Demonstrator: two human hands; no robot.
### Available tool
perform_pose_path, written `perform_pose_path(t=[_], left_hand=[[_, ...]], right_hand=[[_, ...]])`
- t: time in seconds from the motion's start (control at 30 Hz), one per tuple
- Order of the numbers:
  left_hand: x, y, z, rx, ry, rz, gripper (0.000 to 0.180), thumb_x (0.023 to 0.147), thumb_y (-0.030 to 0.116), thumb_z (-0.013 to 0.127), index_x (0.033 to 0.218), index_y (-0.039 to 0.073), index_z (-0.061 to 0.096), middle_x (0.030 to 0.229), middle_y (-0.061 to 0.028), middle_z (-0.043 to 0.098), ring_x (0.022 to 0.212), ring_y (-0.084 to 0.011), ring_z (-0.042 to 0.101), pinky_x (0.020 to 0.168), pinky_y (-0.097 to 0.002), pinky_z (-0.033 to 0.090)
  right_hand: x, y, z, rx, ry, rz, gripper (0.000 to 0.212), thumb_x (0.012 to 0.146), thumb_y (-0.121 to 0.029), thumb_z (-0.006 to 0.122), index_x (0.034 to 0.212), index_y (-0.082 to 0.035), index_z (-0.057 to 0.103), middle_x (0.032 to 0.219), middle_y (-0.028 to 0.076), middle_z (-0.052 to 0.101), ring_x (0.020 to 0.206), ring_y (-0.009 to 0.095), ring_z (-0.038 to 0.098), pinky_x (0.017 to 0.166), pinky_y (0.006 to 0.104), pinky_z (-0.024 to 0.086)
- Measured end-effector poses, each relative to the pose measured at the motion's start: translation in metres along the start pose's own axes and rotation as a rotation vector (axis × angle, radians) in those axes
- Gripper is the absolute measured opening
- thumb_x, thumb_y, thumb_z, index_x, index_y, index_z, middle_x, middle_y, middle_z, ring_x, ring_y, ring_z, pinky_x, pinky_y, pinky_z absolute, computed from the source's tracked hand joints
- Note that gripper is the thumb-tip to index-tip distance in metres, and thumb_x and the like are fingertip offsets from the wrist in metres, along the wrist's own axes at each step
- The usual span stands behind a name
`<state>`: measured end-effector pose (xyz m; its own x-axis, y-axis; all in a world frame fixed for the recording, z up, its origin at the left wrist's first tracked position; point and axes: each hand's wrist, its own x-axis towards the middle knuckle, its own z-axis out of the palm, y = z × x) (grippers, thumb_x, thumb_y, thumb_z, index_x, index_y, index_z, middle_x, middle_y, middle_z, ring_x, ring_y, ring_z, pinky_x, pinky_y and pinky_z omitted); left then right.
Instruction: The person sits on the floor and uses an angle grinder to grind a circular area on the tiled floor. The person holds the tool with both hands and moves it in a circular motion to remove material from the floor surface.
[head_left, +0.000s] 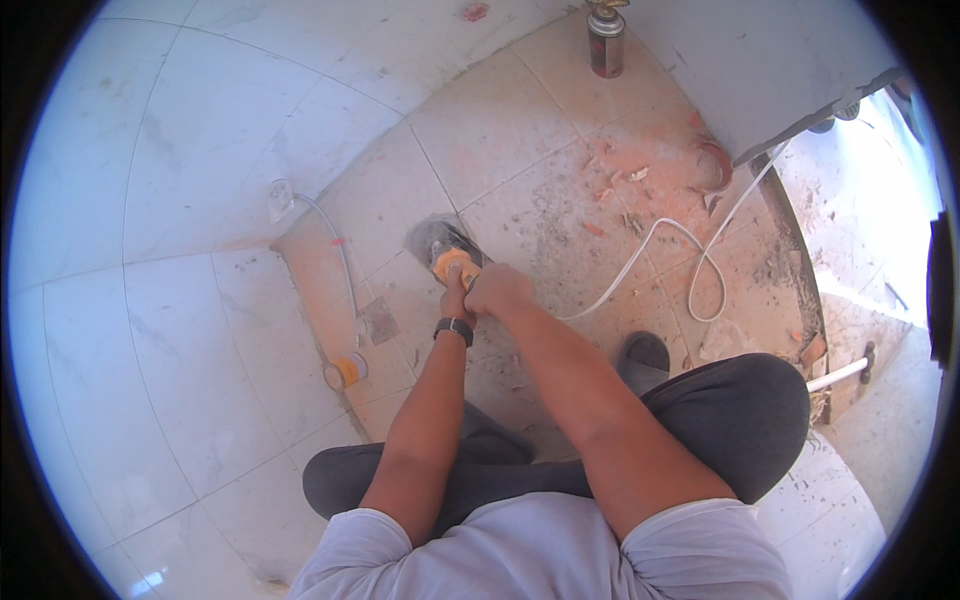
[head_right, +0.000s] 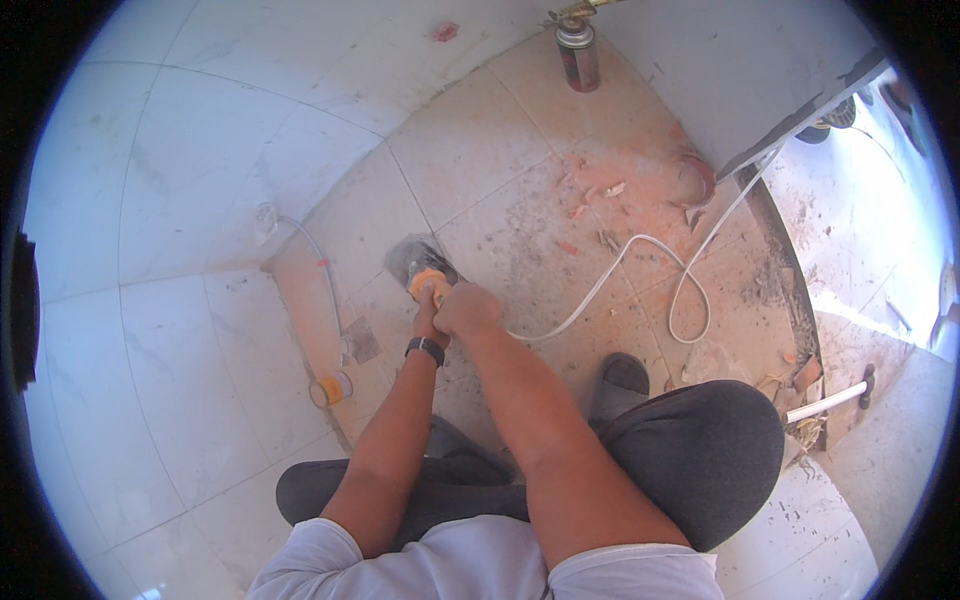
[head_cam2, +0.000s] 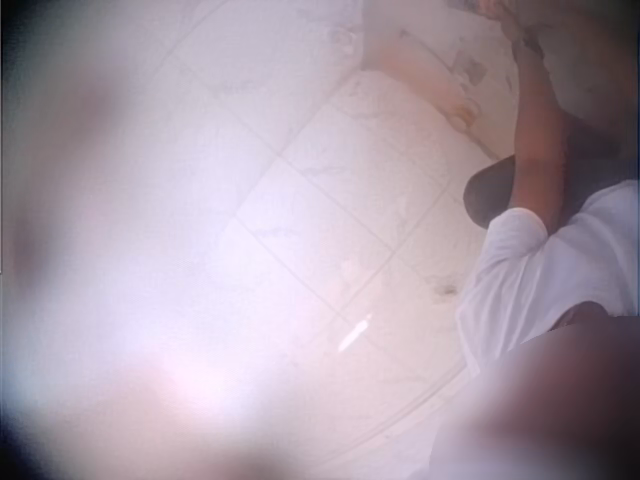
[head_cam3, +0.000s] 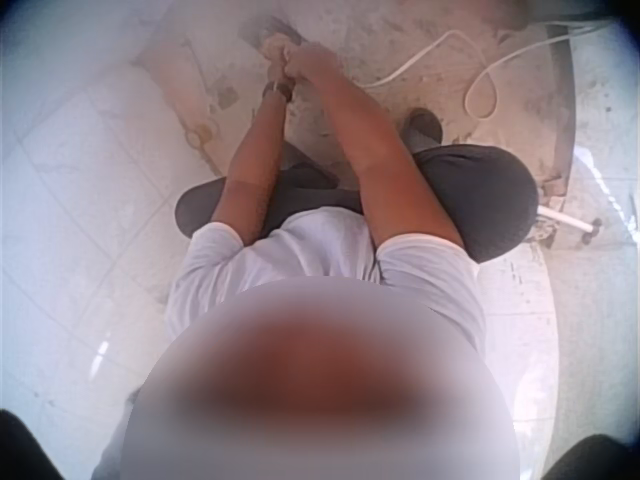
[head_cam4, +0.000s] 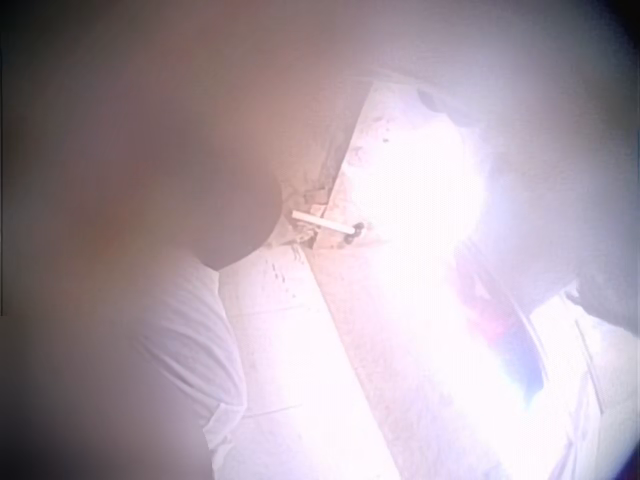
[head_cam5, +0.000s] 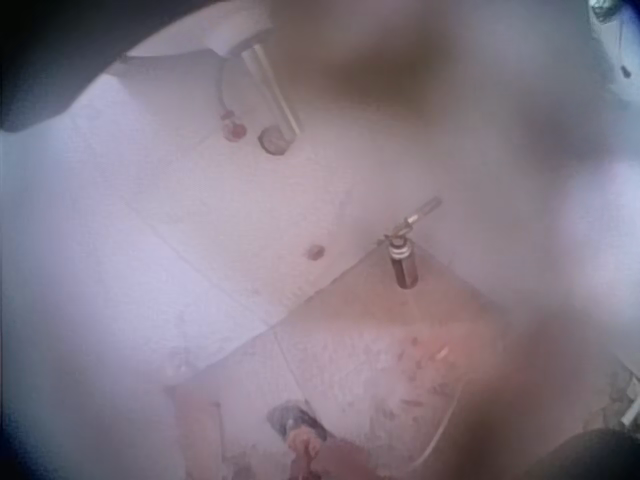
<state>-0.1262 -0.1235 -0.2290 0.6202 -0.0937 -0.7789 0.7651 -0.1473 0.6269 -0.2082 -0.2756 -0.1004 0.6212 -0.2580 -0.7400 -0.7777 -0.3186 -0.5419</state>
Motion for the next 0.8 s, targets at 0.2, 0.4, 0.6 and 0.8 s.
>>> perform_pose_path(t=[0.2,0.4,0.6,0.8], left_hand=[[-0.016,0.0,0.002,-0.091,-0.049,0.035,0.076,0.095,0.067,0.06,0.13,0.0,0.058,0.114,-0.0096,0.07,0.101,-0.0233,0.071,0.087,-0.0384,0.056],[-0.02,-0.003,0.007,-0.141,0.051,0.065,0.086,0.091,0.068,0.066,0.133,-0.007,0.057,0.116,-0.0106,0.069,0.101,-0.0215,0.07,0.086,-0.0364,0.055],[-0.011,0.002,0.013,-0.025,0.14,0.035,0.085,0.092,0.067,0.065,0.136,-0.004,0.054,0.12,-0.0113,0.068,0.104,-0.0233,0.07,0.089,-0.0382,0.055],[-0.018,0.01,0.018,-0.009,0.137,-0.003,0.089,0.089,0.068,0.068,0.137,-0.006,0.053,0.119,-0.0115,0.068,0.103,-0.0233,0.07,0.087,-0.0377,0.055]], right_hand=[[0.0,-0.005,0.005,-0.091,0.003,-0.04,0.044,0.072,-0.026,0.076,0.111,-0.007,0.077,0.113,0.015,0.077,0.108,0.029,0.074,0.091,0.0378,0.06],[0.011,-0.003,-0.001,-0.173,-0.003,-0.095,0.045,0.071,-0.028,0.077,0.11,-0.006,0.078,0.112,0.015,0.077,0.108,0.029,0.074,0.091,0.037,0.06],[0.015,0.0,-0.013,-0.114,-0.056,-0.062,0.051,0.069,-0.03,0.078,0.114,-0.006,0.076,0.115,0.015,0.076,0.109,0.029,0.074,0.091,0.0379,0.06],[0.015,-0.002,-0.01,-0.056,-0.046,-0.017,0.051,0.069,-0.03,0.078,0.114,-0.005,0.076,0.115,0.016,0.076,0.109,0.03,0.074,0.092,0.0381,0.059]])
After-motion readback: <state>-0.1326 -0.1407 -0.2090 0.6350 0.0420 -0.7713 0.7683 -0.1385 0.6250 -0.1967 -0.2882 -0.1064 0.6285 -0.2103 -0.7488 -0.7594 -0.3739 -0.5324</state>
